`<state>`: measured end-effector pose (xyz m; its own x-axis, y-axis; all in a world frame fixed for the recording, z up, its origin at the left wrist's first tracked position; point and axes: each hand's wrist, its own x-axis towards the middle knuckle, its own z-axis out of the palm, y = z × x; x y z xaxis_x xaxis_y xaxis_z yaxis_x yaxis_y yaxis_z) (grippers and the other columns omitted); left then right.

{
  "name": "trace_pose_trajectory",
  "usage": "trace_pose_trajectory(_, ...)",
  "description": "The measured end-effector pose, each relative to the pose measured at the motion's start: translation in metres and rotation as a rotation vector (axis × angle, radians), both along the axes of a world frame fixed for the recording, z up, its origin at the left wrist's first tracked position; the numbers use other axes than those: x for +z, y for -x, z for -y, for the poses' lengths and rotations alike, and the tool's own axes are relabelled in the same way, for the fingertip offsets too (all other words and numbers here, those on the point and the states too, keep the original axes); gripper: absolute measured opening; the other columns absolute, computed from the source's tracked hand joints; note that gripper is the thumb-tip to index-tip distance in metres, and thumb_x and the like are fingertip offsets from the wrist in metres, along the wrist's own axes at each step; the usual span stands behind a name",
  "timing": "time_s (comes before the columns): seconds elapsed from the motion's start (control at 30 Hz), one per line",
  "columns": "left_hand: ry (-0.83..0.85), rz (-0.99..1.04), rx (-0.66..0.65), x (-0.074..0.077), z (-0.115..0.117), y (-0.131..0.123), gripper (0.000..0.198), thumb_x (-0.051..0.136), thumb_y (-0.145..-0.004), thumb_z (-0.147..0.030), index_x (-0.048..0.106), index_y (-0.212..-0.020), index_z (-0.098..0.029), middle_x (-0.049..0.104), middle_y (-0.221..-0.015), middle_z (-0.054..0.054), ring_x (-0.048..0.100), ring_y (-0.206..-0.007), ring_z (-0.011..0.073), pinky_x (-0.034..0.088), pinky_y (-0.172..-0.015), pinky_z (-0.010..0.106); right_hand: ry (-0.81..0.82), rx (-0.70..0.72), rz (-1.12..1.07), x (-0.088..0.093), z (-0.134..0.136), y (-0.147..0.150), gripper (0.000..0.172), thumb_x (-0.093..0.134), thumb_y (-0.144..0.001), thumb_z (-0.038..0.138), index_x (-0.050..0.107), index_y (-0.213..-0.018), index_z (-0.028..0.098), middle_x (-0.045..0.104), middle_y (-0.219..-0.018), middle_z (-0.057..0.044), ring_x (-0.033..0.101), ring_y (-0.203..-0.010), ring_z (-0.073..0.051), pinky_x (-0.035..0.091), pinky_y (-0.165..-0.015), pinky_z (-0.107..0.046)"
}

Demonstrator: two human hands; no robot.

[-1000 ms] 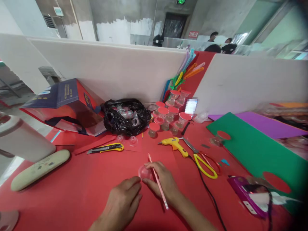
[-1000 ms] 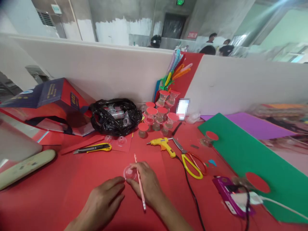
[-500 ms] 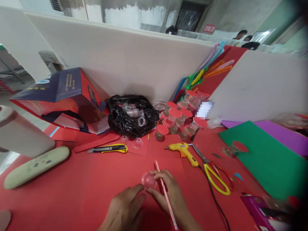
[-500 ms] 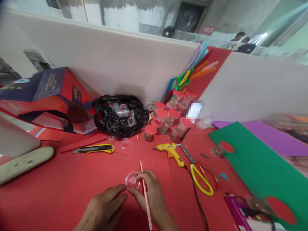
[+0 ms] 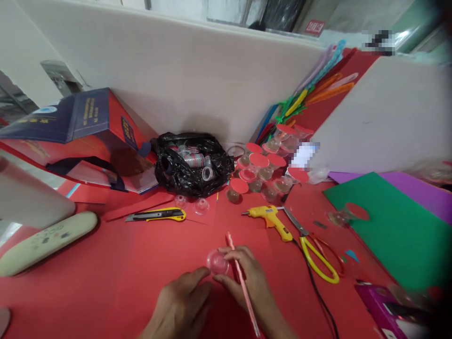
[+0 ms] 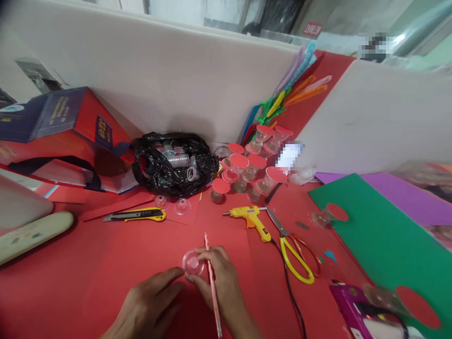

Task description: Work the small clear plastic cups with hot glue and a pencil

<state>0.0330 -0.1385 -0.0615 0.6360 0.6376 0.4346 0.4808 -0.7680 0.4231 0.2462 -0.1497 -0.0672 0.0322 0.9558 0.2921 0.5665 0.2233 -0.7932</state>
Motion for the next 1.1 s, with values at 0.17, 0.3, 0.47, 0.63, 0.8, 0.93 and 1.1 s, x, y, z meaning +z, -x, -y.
trace_pose_trajectory(0.17, -0.034, 0.036, 0.026, 0.007, 0.000, -0.004, 0.022, 0.047, -0.088, -0.014, 0.062, -0.104, -0.019, 0.072, -0.110, 0.010, 0.073, -0.075, 0.0197, 0.062, -0.062, 0.029, 0.019, -0.001, 0.020, 0.001, 0.003, -0.001, 0.025, 0.082, -0.076, 0.027, 0.064, -0.095, 0.027, 0.072, -0.105, -0.006, 0.070, -0.097, -0.024, 0.058, -0.083, -0.037)
trace_pose_trajectory(0.3, 0.019, 0.047, 0.026, 0.012, 0.002, -0.007, 0.018, 0.045, -0.089, -0.013, 0.061, -0.094, -0.019, 0.072, -0.107, 0.009, 0.071, -0.072, 0.0186, 0.061, -0.062, 0.030, 0.028, 0.001, 0.034, 0.001, 0.005, -0.002, 0.024, 0.079, -0.078, 0.025, 0.064, -0.097, 0.027, 0.071, -0.106, -0.006, 0.070, -0.097, -0.024, 0.058, -0.083, -0.037)
trace_pose_trajectory(0.47, 0.119, 0.068, 0.019, 0.014, 0.005, -0.007, 0.018, 0.044, -0.092, -0.013, 0.060, -0.088, -0.019, 0.069, -0.095, 0.006, 0.068, -0.071, 0.0149, 0.058, -0.065, 0.024, 0.003, 0.016, 0.053, -0.001, 0.007, -0.003, 0.023, 0.078, -0.081, 0.030, 0.063, -0.098, 0.027, 0.072, -0.106, -0.006, 0.070, -0.097, -0.025, 0.058, -0.083, -0.038)
trace_pose_trajectory(0.63, 0.119, 0.073, 0.017, 0.015, 0.006, -0.007, 0.018, 0.044, -0.093, -0.013, 0.060, -0.087, -0.019, 0.067, -0.091, 0.005, 0.066, -0.072, 0.0147, 0.056, -0.068, 0.024, 0.013, 0.026, 0.088, -0.001, 0.007, -0.003, 0.022, 0.076, -0.083, 0.033, 0.063, -0.099, 0.027, 0.072, -0.106, -0.007, 0.070, -0.098, -0.026, 0.058, -0.084, -0.040)
trace_pose_trajectory(0.8, 0.095, 0.068, 0.028, 0.015, 0.007, -0.007, 0.019, 0.043, -0.094, -0.013, 0.059, -0.084, -0.019, 0.065, -0.089, 0.005, 0.063, -0.069, 0.0145, 0.054, -0.065, 0.024, 0.011, 0.018, 0.092, 0.002, 0.007, -0.001, 0.020, 0.074, -0.084, 0.035, 0.064, -0.099, 0.026, 0.072, -0.103, -0.008, 0.070, -0.096, -0.026, 0.059, -0.082, -0.040)
trace_pose_trajectory(0.93, 0.099, 0.050, 0.014, 0.016, 0.007, -0.007, 0.021, 0.043, -0.094, -0.012, 0.057, -0.079, -0.018, 0.063, -0.083, 0.004, 0.059, -0.064, 0.0139, 0.052, -0.060, 0.024, 0.005, 0.025, 0.094, 0.003, 0.006, -0.001, 0.019, 0.075, -0.085, 0.035, 0.064, -0.099, 0.026, 0.072, -0.101, -0.007, 0.071, -0.094, -0.025, 0.059, -0.081, -0.039)
trace_pose_trajectory(1.1, 0.098, 0.059, 0.015, 0.017, 0.006, -0.007, 0.021, 0.043, -0.093, -0.011, 0.058, -0.080, -0.018, 0.065, -0.084, 0.004, 0.059, -0.065, 0.0146, 0.051, -0.060, 0.025, -0.018, 0.028, 0.096, 0.002, 0.006, -0.002, 0.021, 0.075, -0.085, 0.037, 0.064, -0.100, 0.026, 0.072, -0.101, -0.006, 0.070, -0.093, -0.024, 0.059, -0.080, -0.038)
